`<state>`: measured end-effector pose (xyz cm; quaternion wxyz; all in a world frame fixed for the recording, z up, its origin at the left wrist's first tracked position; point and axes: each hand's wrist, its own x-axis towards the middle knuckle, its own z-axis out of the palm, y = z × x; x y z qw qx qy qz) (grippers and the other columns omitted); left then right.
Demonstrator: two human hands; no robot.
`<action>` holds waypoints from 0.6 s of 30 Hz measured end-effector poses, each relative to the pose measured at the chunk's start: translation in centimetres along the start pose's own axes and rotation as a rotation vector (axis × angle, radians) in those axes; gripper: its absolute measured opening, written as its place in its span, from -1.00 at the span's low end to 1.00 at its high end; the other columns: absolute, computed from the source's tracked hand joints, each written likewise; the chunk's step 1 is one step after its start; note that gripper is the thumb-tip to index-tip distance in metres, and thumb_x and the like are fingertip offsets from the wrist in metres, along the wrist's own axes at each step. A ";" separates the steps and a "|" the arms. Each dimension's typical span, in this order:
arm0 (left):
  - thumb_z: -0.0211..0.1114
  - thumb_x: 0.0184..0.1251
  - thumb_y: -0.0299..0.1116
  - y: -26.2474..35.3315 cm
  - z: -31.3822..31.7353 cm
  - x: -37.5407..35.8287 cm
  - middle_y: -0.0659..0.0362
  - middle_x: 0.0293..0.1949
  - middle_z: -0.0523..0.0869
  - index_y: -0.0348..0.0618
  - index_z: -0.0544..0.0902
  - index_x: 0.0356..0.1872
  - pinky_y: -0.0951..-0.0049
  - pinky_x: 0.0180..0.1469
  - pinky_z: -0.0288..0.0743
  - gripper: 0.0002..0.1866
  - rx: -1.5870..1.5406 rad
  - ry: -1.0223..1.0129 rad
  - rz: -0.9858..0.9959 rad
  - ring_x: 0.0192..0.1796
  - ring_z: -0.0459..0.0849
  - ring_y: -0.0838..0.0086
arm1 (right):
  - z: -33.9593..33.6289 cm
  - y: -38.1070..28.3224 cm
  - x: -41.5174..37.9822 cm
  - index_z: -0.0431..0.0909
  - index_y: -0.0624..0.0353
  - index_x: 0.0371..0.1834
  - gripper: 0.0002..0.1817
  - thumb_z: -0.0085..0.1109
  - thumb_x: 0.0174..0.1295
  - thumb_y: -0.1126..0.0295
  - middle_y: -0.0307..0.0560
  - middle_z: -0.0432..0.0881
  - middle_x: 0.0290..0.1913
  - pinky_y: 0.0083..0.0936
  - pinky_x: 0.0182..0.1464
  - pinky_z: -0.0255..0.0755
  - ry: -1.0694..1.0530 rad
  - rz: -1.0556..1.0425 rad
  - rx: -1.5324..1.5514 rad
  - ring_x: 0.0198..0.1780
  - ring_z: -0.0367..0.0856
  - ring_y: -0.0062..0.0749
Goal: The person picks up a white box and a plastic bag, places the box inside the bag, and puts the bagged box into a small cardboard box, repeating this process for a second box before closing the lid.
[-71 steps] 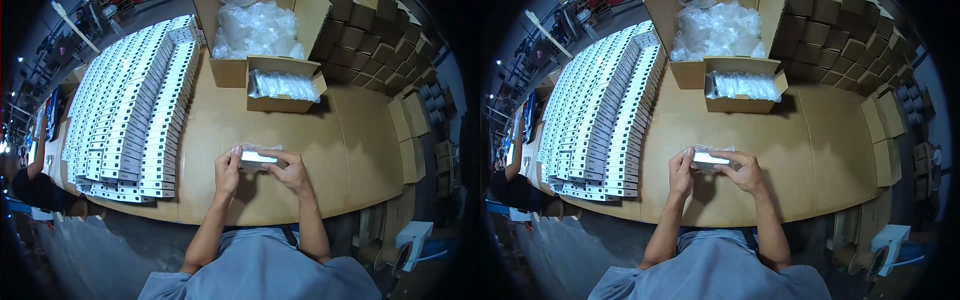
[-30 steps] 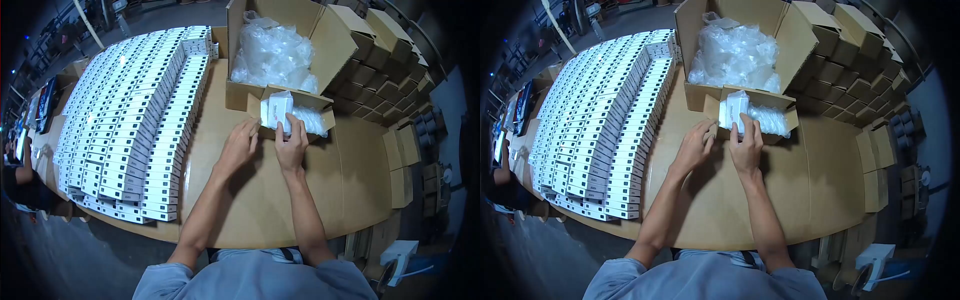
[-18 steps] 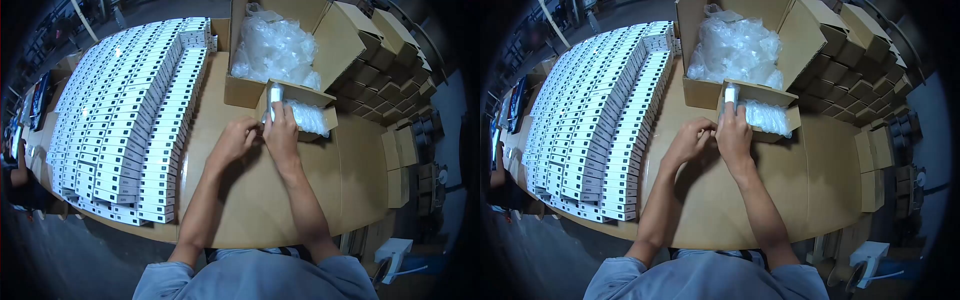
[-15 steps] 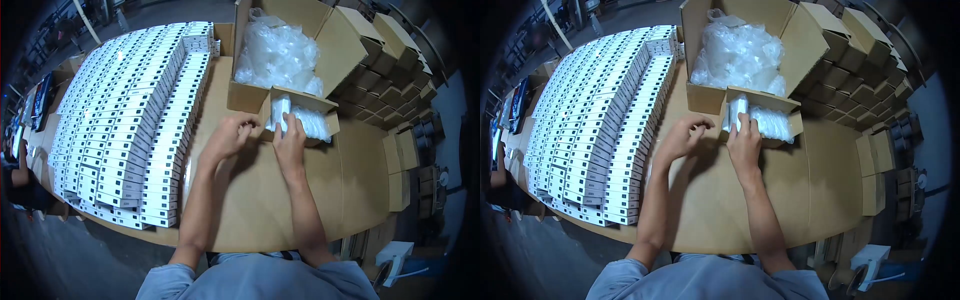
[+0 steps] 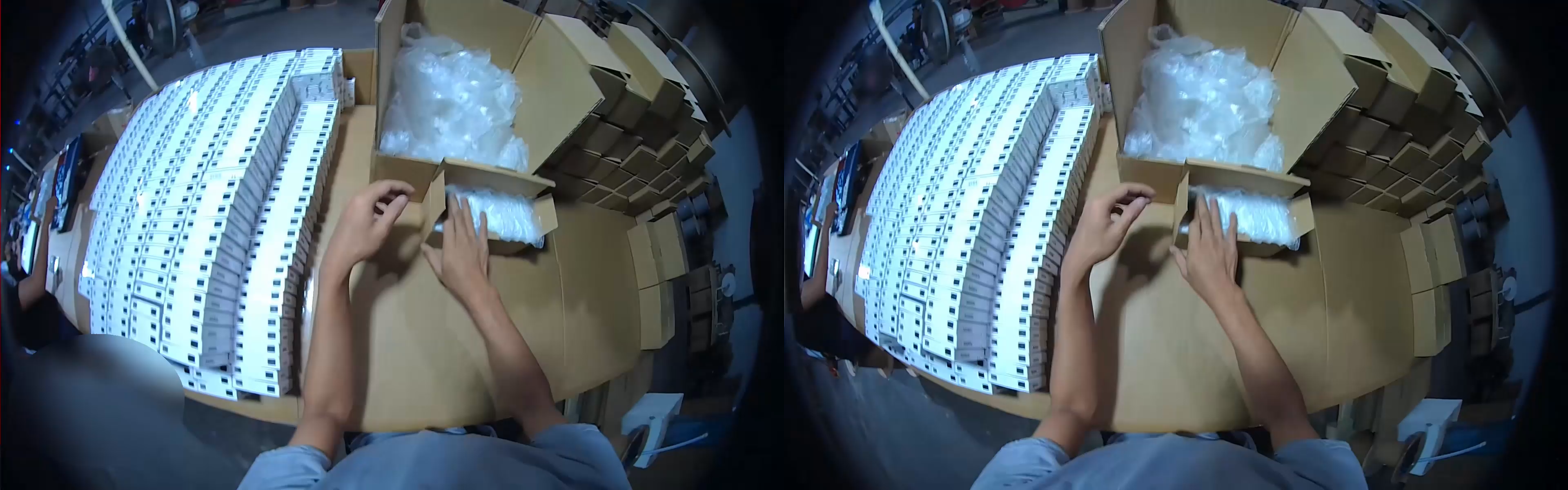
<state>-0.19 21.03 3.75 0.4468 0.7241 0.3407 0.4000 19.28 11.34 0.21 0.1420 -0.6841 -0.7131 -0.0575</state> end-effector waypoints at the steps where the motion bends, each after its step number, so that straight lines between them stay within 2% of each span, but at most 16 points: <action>1: 0.26 0.56 -0.34 -0.4 0.1 0.1 0.11 -0.06 0.84 -0.26 0.72 0.09 0.44 0.01 0.59 -0.74 -0.028 -0.006 0.003 -0.03 0.78 0.45 | 0.4 0.1 0.0 0.13 0.48 0.57 0.01 0.39 0.26 0.01 0.27 0.09 0.65 0.33 0.59 -0.14 -0.023 -0.005 -0.019 0.69 -0.03 0.18; 2: 0.25 0.58 -0.33 -0.7 0.1 0.1 0.11 -0.06 0.83 -0.27 0.71 0.10 0.44 0.04 0.59 -0.74 -0.041 -0.003 -0.009 -0.01 0.78 0.47 | 0.8 0.5 0.0 0.18 0.54 0.52 0.02 0.40 0.23 -0.03 0.32 0.09 0.64 0.33 0.60 -0.20 -0.005 -0.024 -0.012 0.69 -0.04 0.18; 5: 0.23 0.60 -0.33 -1.0 0.8 0.0 0.13 -0.06 0.82 -0.26 0.70 0.13 0.44 0.04 0.59 -0.73 -0.106 0.008 -0.052 -0.03 0.76 0.48 | 0.1 0.6 -0.1 0.24 0.54 0.48 -0.03 0.40 0.22 -0.01 0.33 0.10 0.63 0.33 0.61 -0.25 -0.014 -0.033 0.053 0.69 -0.05 0.18; 6: 0.27 0.58 -0.30 -0.7 1.1 -0.1 0.14 -0.13 0.79 -0.29 0.67 0.09 0.45 0.01 0.58 -0.73 -0.099 -0.005 -0.099 -0.07 0.74 0.50 | -0.3 0.7 -0.2 0.25 0.55 0.47 -0.03 0.42 0.21 0.00 0.31 0.09 0.64 0.34 0.62 -0.28 -0.010 -0.046 0.068 0.69 -0.08 0.17; 7: 0.30 0.56 -0.28 -0.4 1.6 0.2 0.14 -0.14 0.77 -0.29 0.65 0.07 0.44 0.00 0.58 -0.72 -0.106 -0.017 -0.121 -0.08 0.73 0.50 | -1.1 0.9 -0.5 0.31 0.45 0.46 -0.10 0.42 0.20 0.06 0.29 0.16 0.62 0.31 0.64 -0.31 -0.033 -0.052 0.103 0.69 -0.03 0.14; 9: 0.36 0.51 -0.25 -0.1 2.3 -0.3 0.13 -0.16 0.74 -0.30 0.61 0.02 0.44 -0.03 0.58 -0.69 -0.110 -0.057 -0.190 -0.11 0.71 0.50 | -2.9 1.2 -1.8 0.42 0.33 0.40 -0.25 0.45 0.17 0.22 0.26 0.36 0.51 0.17 0.62 -0.07 0.157 0.024 0.389 0.61 0.19 0.12; 10: 0.45 0.42 -0.19 -0.9 2.9 -0.4 0.12 -0.18 0.69 -0.28 0.55 -0.08 0.42 -0.08 0.58 -0.63 -0.007 0.004 -0.064 -0.15 0.70 0.45 | -3.3 1.6 -2.7 0.52 0.27 0.27 -0.41 0.44 0.15 0.39 0.18 0.58 0.30 -0.01 0.46 0.31 0.454 0.148 0.537 0.39 0.49 0.11; 11: 0.48 0.39 -0.16 -1.7 3.3 -0.3 0.09 -0.19 0.68 -0.30 0.54 -0.10 0.40 -0.11 0.58 -0.59 0.015 0.025 -0.058 -0.19 0.69 0.43 | -2.8 3.9 -3.8 0.55 0.28 0.14 -0.54 0.43 0.16 0.47 0.10 0.65 0.09 -0.21 0.18 0.53 0.678 0.252 0.397 0.11 0.65 -0.02; 12: 0.50 0.36 -0.13 -1.6 3.8 -0.5 0.06 -0.20 0.68 -0.32 0.54 -0.12 0.39 -0.15 0.58 -0.56 0.038 0.041 -0.064 -0.23 0.68 0.42 | -2.1 5.9 -4.6 0.53 0.28 0.08 -0.58 0.44 0.21 0.43 0.05 0.65 -0.03 -0.31 0.03 0.56 0.834 0.488 0.464 -0.05 0.65 -0.18; 13: 0.52 0.34 -0.10 -1.4 4.2 -0.5 0.02 -0.21 0.67 -0.35 0.54 -0.15 0.37 -0.19 0.59 -0.52 0.063 0.059 -0.062 -0.27 0.66 0.40 | -0.9 8.9 -5.1 0.49 0.29 0.08 -0.56 0.46 0.25 0.33 0.02 0.64 -0.11 -0.36 -0.07 0.54 0.903 0.648 0.604 -0.13 0.62 -0.29; 14: 0.55 0.29 -0.04 -1.1 4.6 -0.3 -0.03 -0.24 0.63 -0.34 0.50 -0.20 0.26 -0.17 0.57 -0.47 0.085 0.048 -0.092 -0.22 0.66 0.25 | -1.8 10.7 -5.1 0.46 0.29 0.11 -0.51 0.47 0.29 0.26 0.00 0.65 -0.16 -0.38 -0.06 0.54 0.823 0.733 0.532 -0.13 0.62 -0.31; 16: 0.53 0.32 -0.04 -0.5 5.8 0.3 -0.02 -0.27 0.61 -0.33 0.49 -0.22 0.25 -0.11 0.57 -0.48 0.290 0.069 -0.071 -0.23 0.63 0.22 | -2.6 14.1 -4.4 0.47 0.39 0.16 -0.47 0.35 0.40 0.14 0.14 0.69 -0.07 -0.33 0.06 0.54 0.570 0.840 0.727 -0.03 0.67 -0.21; 17: 0.51 0.33 -0.04 -0.4 6.4 0.6 -0.01 -0.28 0.61 -0.32 0.49 -0.23 0.24 -0.08 0.57 -0.49 0.393 0.080 -0.060 -0.23 0.62 0.20 | -2.4 15.7 -3.9 0.48 0.43 0.18 -0.45 0.29 0.43 0.11 0.19 0.69 -0.02 -0.31 0.11 0.52 0.470 0.762 0.757 0.03 0.67 -0.16; 18: 0.48 0.34 -0.02 -1.0 7.0 0.8 -0.10 -0.29 0.59 -0.37 0.47 -0.18 0.11 -0.07 0.55 -0.45 0.447 0.089 0.027 -0.24 0.59 0.01 | -2.0 17.4 -3.4 0.48 0.47 0.20 -0.42 0.22 0.47 0.07 0.24 0.70 0.03 -0.29 0.16 0.50 0.370 0.684 0.783 0.09 0.67 -0.11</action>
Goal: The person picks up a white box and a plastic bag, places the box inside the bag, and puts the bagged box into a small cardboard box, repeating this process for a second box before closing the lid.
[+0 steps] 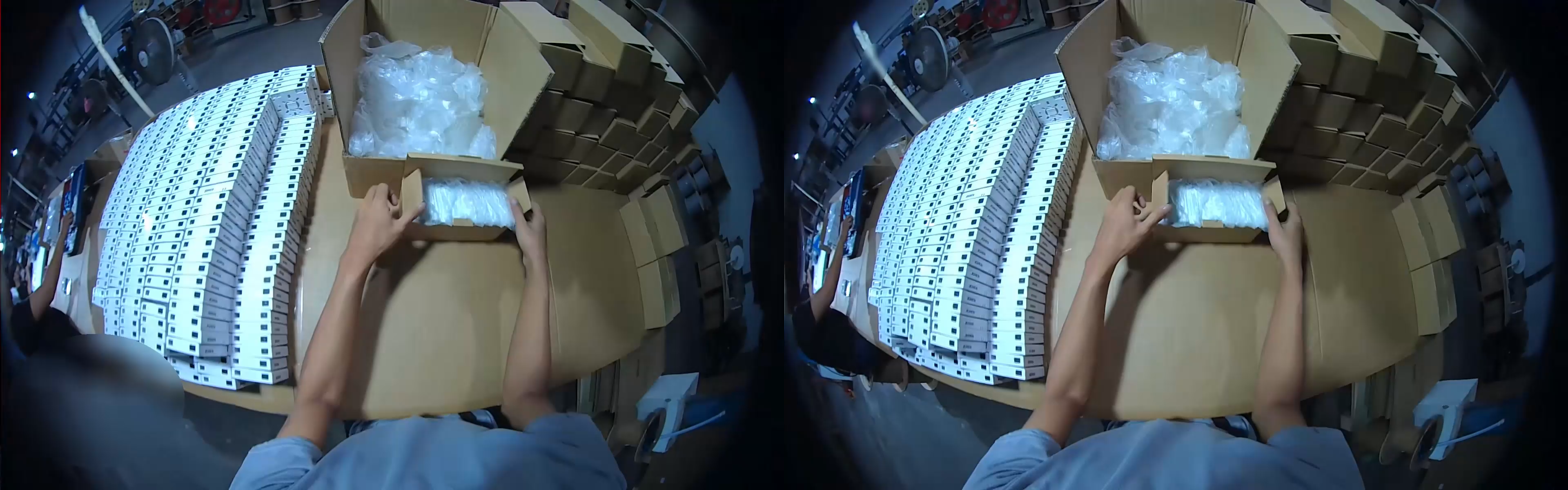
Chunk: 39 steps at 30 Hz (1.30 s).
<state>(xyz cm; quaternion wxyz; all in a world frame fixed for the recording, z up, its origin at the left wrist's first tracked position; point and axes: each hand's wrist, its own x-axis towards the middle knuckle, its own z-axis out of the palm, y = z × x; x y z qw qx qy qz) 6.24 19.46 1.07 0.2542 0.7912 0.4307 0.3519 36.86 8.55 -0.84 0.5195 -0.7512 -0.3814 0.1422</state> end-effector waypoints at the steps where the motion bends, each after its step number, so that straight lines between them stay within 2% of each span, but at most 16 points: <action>1: 0.47 0.36 -0.03 -0.1 0.8 0.0 -0.12 -0.27 0.59 -0.38 0.46 -0.15 0.08 -0.06 0.55 -0.46 0.025 0.024 0.062 -0.22 0.60 -0.03 | -0.1 0.2 0.7 0.48 0.51 0.23 -0.38 0.16 0.51 0.04 0.28 0.70 0.08 -0.27 0.21 0.48 -0.121 -0.031 -0.009 0.15 0.67 -0.06; 4: 0.36 0.45 -0.13 0.7 2.1 -0.6 -0.22 -0.14 0.58 -0.39 0.39 -0.02 -0.05 -0.04 0.56 -0.51 0.074 0.049 0.167 -0.13 0.63 -0.20 | 1.0 0.6 1.3 0.49 0.53 0.27 -0.34 -0.02 0.57 -0.01 0.35 0.67 0.17 -0.20 0.30 0.42 -0.040 -0.125 -0.173 0.24 0.64 0.04; 7: 0.26 0.52 -0.16 0.9 2.5 -1.0 -0.25 -0.17 0.58 -0.36 0.39 -0.04 -0.06 -0.05 0.61 -0.59 0.143 0.073 0.159 -0.10 0.65 -0.25 | 0.2 0.4 1.7 0.52 0.45 0.27 -0.41 -0.04 0.59 0.04 0.31 0.67 0.18 -0.16 0.36 0.37 -0.150 0.118 -0.136 0.24 0.64 0.04; 11: 0.07 0.54 -0.41 -1.6 3.5 -1.3 -0.31 -0.22 0.58 -0.39 0.40 -0.10 -0.14 -0.15 0.52 -0.81 0.033 0.160 0.257 -0.15 0.62 -0.31 | -0.8 0.1 0.1 0.53 0.43 0.26 -0.44 -0.04 0.59 0.06 0.14 0.69 0.15 -0.20 0.00 0.64 -0.252 0.258 0.269 0.10 0.71 -0.15; 12: 0.03 0.53 -0.46 -1.3 2.8 -1.8 -0.31 -0.30 0.57 -0.41 0.42 -0.16 -0.19 -0.16 0.45 -0.84 0.026 0.217 0.406 -0.21 0.58 -0.34 | -1.1 0.0 -0.2 0.55 0.43 0.22 -0.45 -0.04 0.59 0.07 0.11 0.71 0.11 -0.22 -0.07 0.65 -0.280 0.230 0.251 0.07 0.72 -0.18; 15: -0.01 0.54 -0.47 -0.8 0.9 -4.9 -0.32 -0.35 0.57 -0.41 0.45 -0.22 -0.18 -0.14 0.43 -0.83 -0.042 -0.022 0.034 -0.24 0.56 -0.35 | -2.3 0.3 -1.7 0.62 0.43 0.10 -0.49 -0.02 0.57 0.10 0.06 0.75 -0.03 -0.24 -0.16 0.66 -0.355 0.157 0.174 -0.01 0.74 -0.22; 19: -0.03 0.59 -0.40 1.8 -2.3 -13.7 -0.33 -0.27 0.64 -0.40 0.58 -0.17 -0.07 -0.07 0.49 -0.73 -0.190 0.089 -0.092 -0.17 0.63 -0.30 | -3.4 4.0 -6.4 0.65 0.41 -0.07 -0.50 0.05 0.49 0.07 0.22 0.76 -0.19 -0.18 0.07 0.48 -0.358 0.053 0.023 -0.10 0.73 -0.02; 21: 0.10 0.57 -0.36 1.7 -3.9 -17.3 -0.31 -0.11 0.65 -0.38 0.55 0.01 -0.01 0.05 0.53 -0.75 -0.222 -0.007 -0.167 0.00 0.65 -0.24 | -5.1 0.1 -10.6 0.65 0.43 -0.09 -0.47 0.04 0.50 0.03 0.21 0.77 -0.22 -0.17 0.04 0.50 -0.368 -0.057 -0.067 -0.10 0.74 -0.12; 22: 0.16 0.56 -0.34 1.6 -4.6 -18.4 -0.30 -0.03 0.65 -0.36 0.54 0.09 0.02 0.11 0.56 -0.71 -0.236 -0.053 -0.197 0.08 0.66 -0.20 | -4.8 1.3 -11.3 0.63 0.41 -0.02 -0.51 0.10 0.48 0.07 0.20 0.76 -0.15 -0.16 0.06 0.50 -0.419 -0.032 -0.009 -0.07 0.73 -0.16; 25: 0.51 0.32 -0.21 2.7 -4.5 -19.9 -0.29 0.33 0.48 -0.34 0.26 0.46 0.13 0.36 0.50 -0.18 -0.377 0.047 -0.111 0.42 0.47 -0.15 | -4.8 2.5 -12.6 0.53 0.36 0.20 -0.51 0.30 0.37 0.20 0.15 0.71 0.10 -0.17 0.13 0.51 -0.590 0.008 0.165 0.03 0.69 -0.27; 28: 0.78 -0.10 -0.11 2.2 -3.9 -18.6 -0.30 0.53 0.22 -0.35 -0.20 0.63 0.12 0.54 0.32 0.47 -0.218 -0.031 0.045 0.57 0.24 -0.19 | -4.7 2.5 -13.7 0.19 0.31 0.52 -0.02 0.60 0.06 0.38 0.09 0.49 0.40 -0.30 0.33 0.43 -0.771 -0.020 0.167 0.28 0.54 -0.31; 29: 0.80 -0.16 -0.09 2.1 -3.5 -18.2 -0.33 0.53 0.21 -0.38 -0.23 0.63 0.11 0.55 0.30 0.52 -0.146 -0.016 0.075 0.58 0.24 -0.19 | -4.5 2.6 -13.8 0.05 0.30 0.63 0.21 0.71 -0.06 0.44 0.07 0.40 0.50 -0.35 0.41 0.39 -0.822 -0.037 0.139 0.37 0.48 -0.32; 31: 0.83 -0.27 -0.05 2.3 -2.8 -17.4 -0.37 0.54 0.18 -0.43 -0.31 0.63 0.09 0.57 0.25 0.63 -0.008 0.005 0.140 0.58 0.23 -0.19 | -4.1 -2.0 -14.2 -0.10 0.32 0.68 0.37 0.77 -0.12 0.37 0.07 0.38 0.52 -0.36 0.46 0.33 -0.898 0.023 -0.087 0.45 0.41 -0.32; 33: 0.84 -0.31 -0.02 2.9 -2.6 -17.1 -0.38 0.52 0.20 -0.48 -0.27 0.62 0.07 0.58 0.20 0.64 -0.035 0.007 0.049 0.57 0.25 -0.18 | -2.9 -1.3 -13.6 -0.13 0.40 0.55 0.42 0.83 -0.21 0.14 0.27 0.36 0.45 -0.25 0.46 0.32 -0.902 0.031 0.068 0.46 0.38 -0.10; 36: 0.84 -0.34 0.02 3.8 -2.1 -16.9 -0.39 0.53 0.19 -0.55 -0.21 0.60 0.09 0.62 0.13 0.64 -0.061 0.025 -0.043 0.61 0.19 -0.14 | -2.0 -1.7 -13.4 0.00 0.35 0.25 0.32 0.86 -0.37 -0.04 0.39 0.37 0.26 -0.13 0.40 0.37 -0.659 -0.290 -0.091 0.37 0.44 0.11; 39: 0.83 -0.31 0.03 4.1 -2.3 -16.6 -0.37 0.55 0.17 -0.55 -0.22 0.60 0.09 0.62 0.13 0.63 -0.124 0.014 -0.047 0.62 0.17 -0.13 | -1.5 -3.3 -13.7 0.02 0.34 0.25 0.30 0.85 -0.36 -0.07 0.30 0.35 0.20 -0.13 0.37 0.38 -0.655 -0.296 -0.218 0.30 0.46 0.07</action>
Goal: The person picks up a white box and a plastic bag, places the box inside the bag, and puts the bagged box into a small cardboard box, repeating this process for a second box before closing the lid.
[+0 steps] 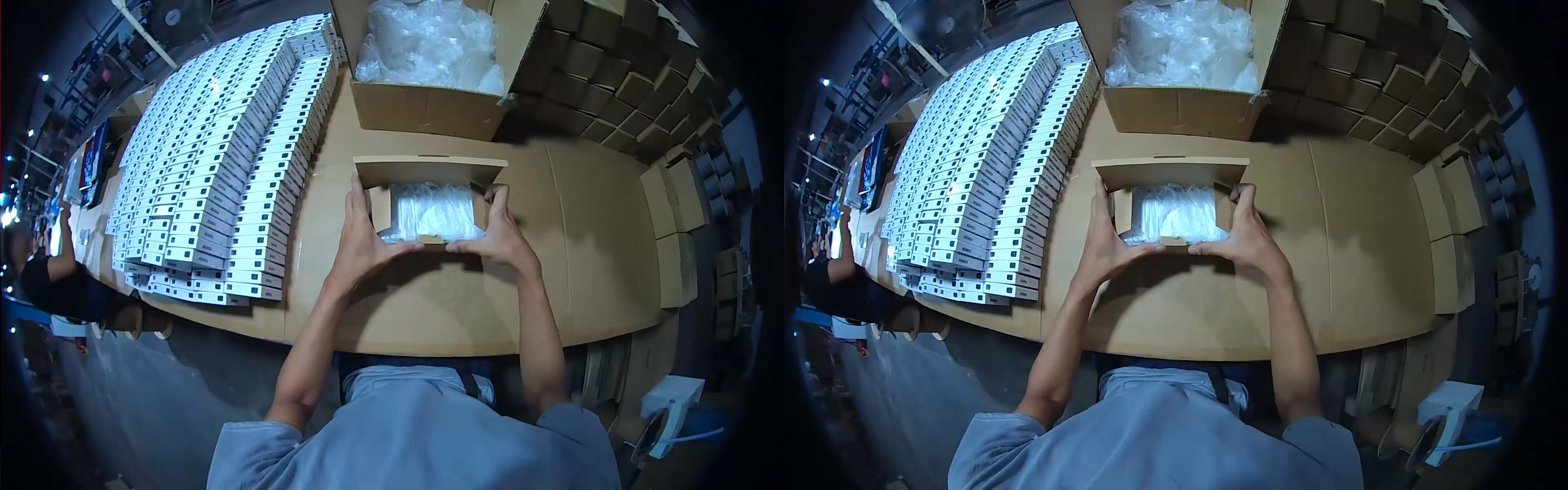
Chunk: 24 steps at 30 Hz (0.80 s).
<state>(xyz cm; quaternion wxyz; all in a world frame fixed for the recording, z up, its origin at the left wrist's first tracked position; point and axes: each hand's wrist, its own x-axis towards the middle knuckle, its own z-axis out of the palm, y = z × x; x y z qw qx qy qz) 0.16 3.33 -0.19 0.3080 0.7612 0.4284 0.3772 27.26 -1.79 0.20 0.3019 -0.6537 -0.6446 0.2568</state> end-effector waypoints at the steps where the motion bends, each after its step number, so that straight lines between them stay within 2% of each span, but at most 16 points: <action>1: 0.82 -0.30 0.02 -0.1 -0.1 0.1 -0.37 0.54 0.17 -0.54 -0.23 0.60 0.09 0.61 0.14 0.62 -0.009 -0.009 -0.027 0.62 0.18 -0.13 | 0.1 -0.6 0.1 0.05 0.32 0.21 0.26 0.83 -0.34 -0.11 0.23 0.34 0.13 -0.15 0.37 0.36 -0.004 0.029 -0.022 0.26 0.44 0.05; 6: 0.79 -0.24 0.00 -0.1 -0.6 1.0 -0.33 0.51 0.22 -0.49 -0.23 0.62 0.10 0.59 0.18 0.58 0.006 -0.089 -0.097 0.59 0.23 -0.09 | 0.6 -1.0 0.4 0.09 0.30 0.21 0.20 0.79 -0.28 -0.14 0.20 0.34 0.14 -0.17 0.38 0.33 0.065 0.028 0.083 0.27 0.42 0.06; 10: 0.77 -0.20 0.00 -0.1 -1.0 2.1 -0.31 0.46 0.29 -0.42 -0.09 0.59 0.08 0.56 0.25 0.46 -0.050 -0.135 -0.102 0.53 0.31 -0.11 | 0.7 -1.5 0.3 0.12 0.30 0.21 0.15 0.77 -0.22 -0.11 0.21 0.36 0.15 -0.15 0.36 0.34 0.092 0.017 0.064 0.26 0.43 0.07; 13: 0.79 -0.24 0.01 -0.8 -0.8 2.4 -0.35 0.34 0.38 -0.41 -0.13 0.58 0.00 0.48 0.31 0.50 0.047 -0.111 -0.051 0.43 0.36 -0.19 | 0.5 -2.0 0.3 0.14 0.31 0.21 0.14 0.77 -0.22 -0.10 0.24 0.38 0.14 -0.14 0.35 0.35 0.069 0.090 0.074 0.25 0.45 0.08; 16: 0.78 -0.24 0.01 -0.6 -0.9 3.1 -0.35 0.33 0.39 -0.40 -0.09 0.57 0.00 0.48 0.31 0.47 0.077 -0.141 -0.091 0.43 0.35 -0.20 | 0.8 -1.9 0.4 0.15 0.31 0.21 0.15 0.77 -0.24 -0.11 0.28 0.40 0.15 -0.09 0.32 0.39 0.086 0.087 0.046 0.24 0.48 0.15; 22: 0.79 -0.23 -0.14 0.0 -0.5 2.8 -0.32 0.34 0.40 -0.46 -0.05 0.54 0.02 0.48 0.31 0.40 -0.022 -0.075 -0.072 0.43 0.37 -0.18 | 0.6 -2.4 0.6 0.17 0.27 0.22 0.23 0.78 -0.37 -0.20 0.25 0.40 0.15 0.03 0.25 0.44 0.044 -0.001 -0.094 0.22 0.50 0.28; 24: 0.80 -0.24 -0.18 1.0 -0.6 2.8 -0.29 0.34 0.41 -0.47 -0.03 0.53 0.05 0.48 0.31 0.39 -0.010 -0.053 -0.098 0.43 0.38 -0.14 | 0.5 -3.5 0.7 0.17 0.27 0.22 0.25 0.77 -0.40 -0.23 0.24 0.40 0.15 0.04 0.25 0.44 0.027 0.055 -0.190 0.22 0.51 0.28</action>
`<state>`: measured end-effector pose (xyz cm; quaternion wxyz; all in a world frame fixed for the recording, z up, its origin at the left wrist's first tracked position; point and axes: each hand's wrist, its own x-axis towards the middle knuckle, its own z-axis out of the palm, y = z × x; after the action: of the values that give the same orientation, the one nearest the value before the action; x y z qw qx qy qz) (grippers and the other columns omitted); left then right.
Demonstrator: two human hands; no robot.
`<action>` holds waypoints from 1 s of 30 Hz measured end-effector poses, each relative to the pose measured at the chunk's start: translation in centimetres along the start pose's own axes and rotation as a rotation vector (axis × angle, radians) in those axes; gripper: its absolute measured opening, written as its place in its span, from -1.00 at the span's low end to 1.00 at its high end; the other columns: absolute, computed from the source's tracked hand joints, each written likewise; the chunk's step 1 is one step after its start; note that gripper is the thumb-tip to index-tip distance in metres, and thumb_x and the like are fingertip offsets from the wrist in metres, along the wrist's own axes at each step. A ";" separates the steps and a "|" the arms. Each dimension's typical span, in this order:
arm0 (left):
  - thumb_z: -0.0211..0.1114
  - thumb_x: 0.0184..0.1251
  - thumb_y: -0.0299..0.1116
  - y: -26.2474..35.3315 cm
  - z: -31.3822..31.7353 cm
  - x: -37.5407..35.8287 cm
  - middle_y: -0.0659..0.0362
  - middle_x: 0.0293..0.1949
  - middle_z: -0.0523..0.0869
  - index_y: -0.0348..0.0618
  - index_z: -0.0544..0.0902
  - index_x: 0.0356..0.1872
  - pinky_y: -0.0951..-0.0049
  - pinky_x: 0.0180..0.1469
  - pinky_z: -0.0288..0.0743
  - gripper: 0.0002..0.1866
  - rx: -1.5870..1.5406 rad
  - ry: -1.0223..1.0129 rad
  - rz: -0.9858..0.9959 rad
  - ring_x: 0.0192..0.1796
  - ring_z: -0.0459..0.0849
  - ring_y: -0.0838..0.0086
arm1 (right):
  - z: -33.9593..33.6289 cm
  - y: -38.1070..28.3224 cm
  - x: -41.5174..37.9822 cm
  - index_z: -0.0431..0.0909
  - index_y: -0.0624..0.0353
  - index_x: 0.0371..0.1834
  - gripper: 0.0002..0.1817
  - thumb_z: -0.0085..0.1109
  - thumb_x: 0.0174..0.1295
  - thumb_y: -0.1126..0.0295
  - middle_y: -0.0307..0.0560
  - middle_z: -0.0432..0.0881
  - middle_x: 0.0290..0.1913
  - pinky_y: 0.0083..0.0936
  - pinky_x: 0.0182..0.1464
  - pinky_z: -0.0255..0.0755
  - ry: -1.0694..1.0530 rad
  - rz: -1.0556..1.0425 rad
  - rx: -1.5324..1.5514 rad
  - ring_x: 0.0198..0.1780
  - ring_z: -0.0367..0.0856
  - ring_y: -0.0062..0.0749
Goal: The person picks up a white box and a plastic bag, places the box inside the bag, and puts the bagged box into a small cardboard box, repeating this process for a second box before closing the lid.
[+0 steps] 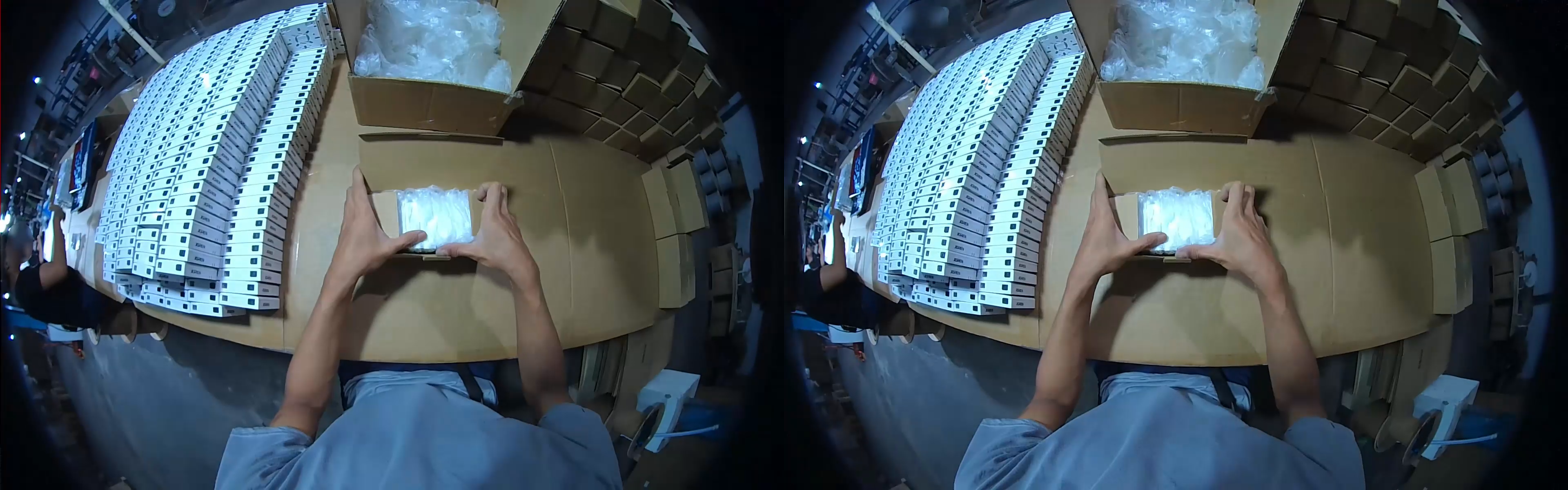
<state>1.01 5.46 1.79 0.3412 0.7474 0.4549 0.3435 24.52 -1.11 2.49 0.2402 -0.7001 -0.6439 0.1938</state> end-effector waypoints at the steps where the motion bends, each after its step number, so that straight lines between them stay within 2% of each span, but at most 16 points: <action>1: 0.80 -0.24 -0.20 0.2 0.0 -0.2 -0.28 0.34 0.42 -0.47 -0.03 0.52 0.06 0.48 0.32 0.38 0.005 0.011 -0.015 0.44 0.38 -0.12 | 0.1 -0.5 0.0 0.16 0.27 0.23 0.26 0.77 -0.41 -0.25 0.24 0.40 0.15 0.04 0.25 0.44 -0.011 0.026 -0.048 0.22 0.51 0.28; 4: 0.82 -0.23 -0.20 -1.3 1.2 -0.4 -0.23 0.36 0.41 -0.38 0.00 0.50 0.13 0.51 0.29 0.34 -0.156 0.075 0.027 0.45 0.40 0.04 | 0.8 -1.3 -0.1 0.20 0.29 0.20 0.25 0.75 -0.42 -0.29 0.27 0.41 0.17 0.05 0.25 0.45 0.055 0.059 -0.080 0.23 0.52 0.28; 6: 0.82 -0.23 -0.26 -1.5 1.5 -0.8 -0.17 0.31 0.43 -0.35 0.04 0.43 0.17 0.51 0.26 0.27 -0.227 0.089 0.006 0.41 0.41 0.10 | 1.4 -1.8 0.1 0.19 0.40 0.34 0.40 0.72 -0.46 -0.35 0.34 0.41 0.23 0.06 0.28 0.45 0.084 0.207 -0.060 0.26 0.52 0.31; 7: 0.82 -0.21 -0.27 -1.2 1.6 -0.8 -0.15 0.27 0.44 -0.31 0.08 0.34 0.18 0.51 0.23 0.18 -0.232 0.120 -0.044 0.37 0.43 0.09 | 2.3 -1.4 -0.2 0.20 0.51 0.43 0.48 0.68 -0.43 -0.38 0.41 0.40 0.28 0.05 0.31 0.45 0.189 0.180 -0.084 0.30 0.51 0.34; 8: 0.82 -0.20 -0.28 -0.8 1.5 -1.0 -0.11 0.27 0.42 -0.26 0.11 0.30 0.17 0.51 0.23 0.13 -0.256 0.120 -0.037 0.37 0.42 0.13 | 2.2 -1.4 -0.3 0.21 0.54 0.44 0.48 0.68 -0.42 -0.39 0.43 0.39 0.29 0.05 0.31 0.45 0.153 0.231 -0.089 0.31 0.51 0.34; 10: 0.81 -0.19 -0.30 -2.2 1.9 -0.9 -0.06 0.27 0.39 -0.19 0.13 0.29 0.17 0.50 0.24 0.10 -0.291 0.171 0.141 0.37 0.40 0.17 | 1.9 -2.1 -0.2 0.24 0.60 0.44 0.48 0.66 -0.39 -0.40 0.47 0.37 0.32 0.04 0.32 0.45 0.078 0.328 -0.091 0.33 0.51 0.34; 12: 0.73 -0.05 -0.35 -3.3 2.0 -1.6 -0.01 0.27 0.38 -0.12 0.21 0.26 0.19 0.49 0.26 -0.07 -0.477 0.136 0.151 0.39 0.39 0.21 | 2.5 -1.6 -0.2 0.44 0.41 0.31 0.22 0.71 -0.34 -0.27 0.33 0.41 0.29 0.03 0.25 0.49 0.037 0.369 -0.126 0.27 0.53 0.28; 14: 0.66 0.03 -0.46 -5.8 2.6 -2.1 0.00 0.28 0.39 -0.10 0.27 0.21 0.21 0.48 0.27 -0.20 -0.665 0.109 0.155 0.39 0.41 0.22 | 3.1 -1.9 -1.5 0.49 0.30 0.26 0.12 0.74 -0.35 -0.20 0.23 0.42 0.26 0.01 0.22 0.50 0.295 0.267 -0.056 0.26 0.51 0.25; 15: 0.53 0.10 -0.56 -5.9 3.1 -2.6 0.01 0.31 0.40 -0.05 0.35 0.17 0.20 0.47 0.29 -0.35 -0.785 0.137 0.159 0.41 0.41 0.22 | 3.4 -1.9 -1.7 0.52 0.19 0.14 -0.09 0.78 -0.29 0.02 0.11 0.40 0.22 0.07 0.20 0.48 0.339 0.215 -0.070 0.29 0.42 0.19; 18: 0.56 0.01 -0.57 -6.4 3.6 -3.0 0.00 0.36 0.41 -0.04 0.39 0.14 0.21 0.46 0.31 -0.32 -0.830 0.159 0.122 0.43 0.41 0.20 | 4.0 -3.5 -3.0 0.48 0.17 0.18 -0.14 0.77 -0.24 0.21 0.08 0.36 0.22 0.11 0.25 0.42 0.455 0.322 -0.036 0.34 0.32 0.17; 19: 0.60 0.04 -0.38 -5.5 2.7 -3.1 -0.04 0.40 0.39 -0.04 0.43 0.12 0.13 0.48 0.28 -0.37 -0.626 0.145 0.258 0.46 0.38 0.14 | 5.4 -2.4 -3.7 0.38 0.21 0.25 -0.11 0.72 -0.19 0.33 0.09 0.33 0.24 0.13 0.27 0.37 0.513 0.300 0.045 0.36 0.28 0.14; 22: 0.56 0.09 -0.20 -5.5 1.9 -3.4 -0.09 0.42 0.38 -0.05 0.47 0.10 0.05 0.52 0.19 -0.41 -0.527 0.101 0.336 0.50 0.35 0.05 | 7.7 -1.8 -5.3 0.30 0.29 0.25 -0.07 0.71 -0.19 0.34 0.16 0.30 0.26 0.09 0.26 0.36 0.687 0.312 0.249 0.33 0.29 0.14; 23: 0.48 0.17 -0.12 -5.8 2.2 -3.5 -0.11 0.44 0.38 -0.09 0.53 0.05 0.00 0.56 0.11 -0.51 -0.535 0.120 0.263 0.53 0.31 0.00 | 8.4 -1.7 -5.5 0.30 0.30 0.14 -0.17 0.70 -0.11 0.32 0.28 0.26 0.28 0.07 0.26 0.33 0.774 0.210 0.237 0.39 0.25 0.17; 26: 0.46 0.20 -0.23 -6.1 2.2 -3.5 -0.11 0.43 0.39 -0.11 0.56 0.00 0.00 0.57 0.09 -0.60 -0.506 0.127 0.274 0.54 0.30 0.00 | 9.6 -3.1 -7.1 0.31 0.24 0.05 -0.28 0.68 -0.01 0.27 0.37 0.23 0.30 0.04 0.29 0.27 0.763 0.133 0.309 0.46 0.17 0.25; 27: 0.45 0.22 -0.29 -5.9 2.0 -4.0 -0.11 0.44 0.38 -0.12 0.60 -0.01 -0.01 0.58 0.07 -0.64 -0.480 0.124 0.268 0.56 0.28 -0.01 | 9.3 -4.0 -7.3 0.30 0.20 -0.02 -0.35 0.65 0.08 0.25 0.41 0.21 0.32 0.01 0.34 0.22 0.728 0.143 0.373 0.54 0.06 0.28; 30: 0.46 0.21 -0.33 -5.9 2.3 -4.7 -0.10 0.47 0.35 -0.12 0.62 0.04 -0.02 0.60 0.04 -0.62 -0.454 0.128 0.259 0.59 0.25 -0.01 | 9.5 -3.1 -7.6 0.30 0.20 -0.01 -0.37 0.64 0.10 0.28 0.41 0.20 0.35 0.00 0.38 0.21 0.668 0.114 0.313 0.54 0.08 0.26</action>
<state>-1.38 2.81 -5.21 0.4238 0.6804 0.2875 0.5242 15.74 -7.65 -3.63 0.5300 -0.7144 -0.4525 0.0639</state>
